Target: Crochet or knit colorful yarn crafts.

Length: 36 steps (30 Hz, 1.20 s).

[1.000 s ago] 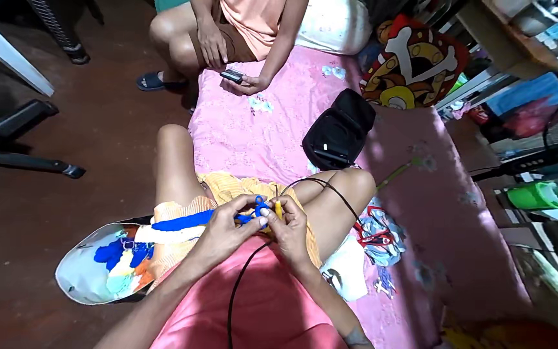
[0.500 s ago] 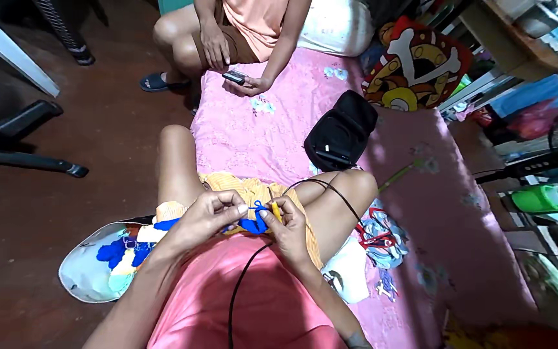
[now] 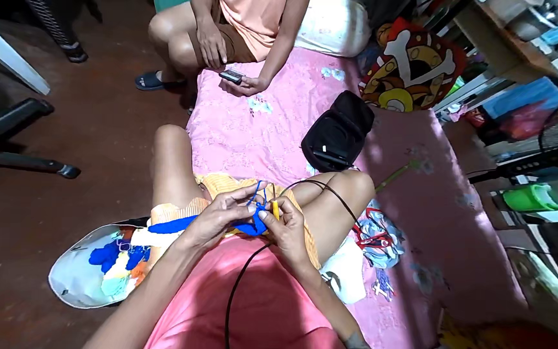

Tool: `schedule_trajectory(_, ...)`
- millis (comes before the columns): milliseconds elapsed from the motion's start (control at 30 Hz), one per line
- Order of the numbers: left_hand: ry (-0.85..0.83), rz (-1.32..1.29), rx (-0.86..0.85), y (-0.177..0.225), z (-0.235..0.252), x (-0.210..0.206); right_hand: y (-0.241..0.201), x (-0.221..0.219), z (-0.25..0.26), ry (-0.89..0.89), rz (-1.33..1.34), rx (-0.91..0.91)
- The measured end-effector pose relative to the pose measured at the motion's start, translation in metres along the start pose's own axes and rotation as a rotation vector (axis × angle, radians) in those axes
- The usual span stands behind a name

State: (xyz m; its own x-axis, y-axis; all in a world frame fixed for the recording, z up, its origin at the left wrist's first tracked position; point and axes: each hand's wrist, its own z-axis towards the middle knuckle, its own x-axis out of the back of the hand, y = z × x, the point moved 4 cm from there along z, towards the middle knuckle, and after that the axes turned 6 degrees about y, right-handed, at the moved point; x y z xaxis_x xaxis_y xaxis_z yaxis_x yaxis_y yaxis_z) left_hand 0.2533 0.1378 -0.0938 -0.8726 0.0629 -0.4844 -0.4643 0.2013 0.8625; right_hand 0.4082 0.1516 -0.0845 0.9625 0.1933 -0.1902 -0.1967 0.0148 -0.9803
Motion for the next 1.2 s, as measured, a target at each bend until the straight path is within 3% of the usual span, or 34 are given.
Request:
schedule_trajectory(167, 0.162, 0.222, -0.088, 0.004, -0.009, -0.008, -0.001, -0.002, 0.0, 0.01, 0.009, -0.029)
schedule_trajectory(400, 0.298, 0.218, -0.214, 0.007, -0.008, -0.013, -0.001, 0.0, -0.001, -0.081, -0.018, -0.029)
schedule_trajectory(667, 0.394, 0.209, -0.247, 0.014, -0.009, -0.005, -0.006, 0.024, 0.001, -0.168, -0.398, 0.337)
schedule_trajectory(833, 0.419, 0.258, -0.313, 0.014, -0.009, -0.006, -0.017, 0.038, 0.003, -0.086, -0.789, 0.533)
schedule_trajectory(1200, 0.415, 0.374, -0.406, 0.01, -0.01, -0.009, -0.024, 0.034, 0.004, -0.063, -1.01, 0.649)
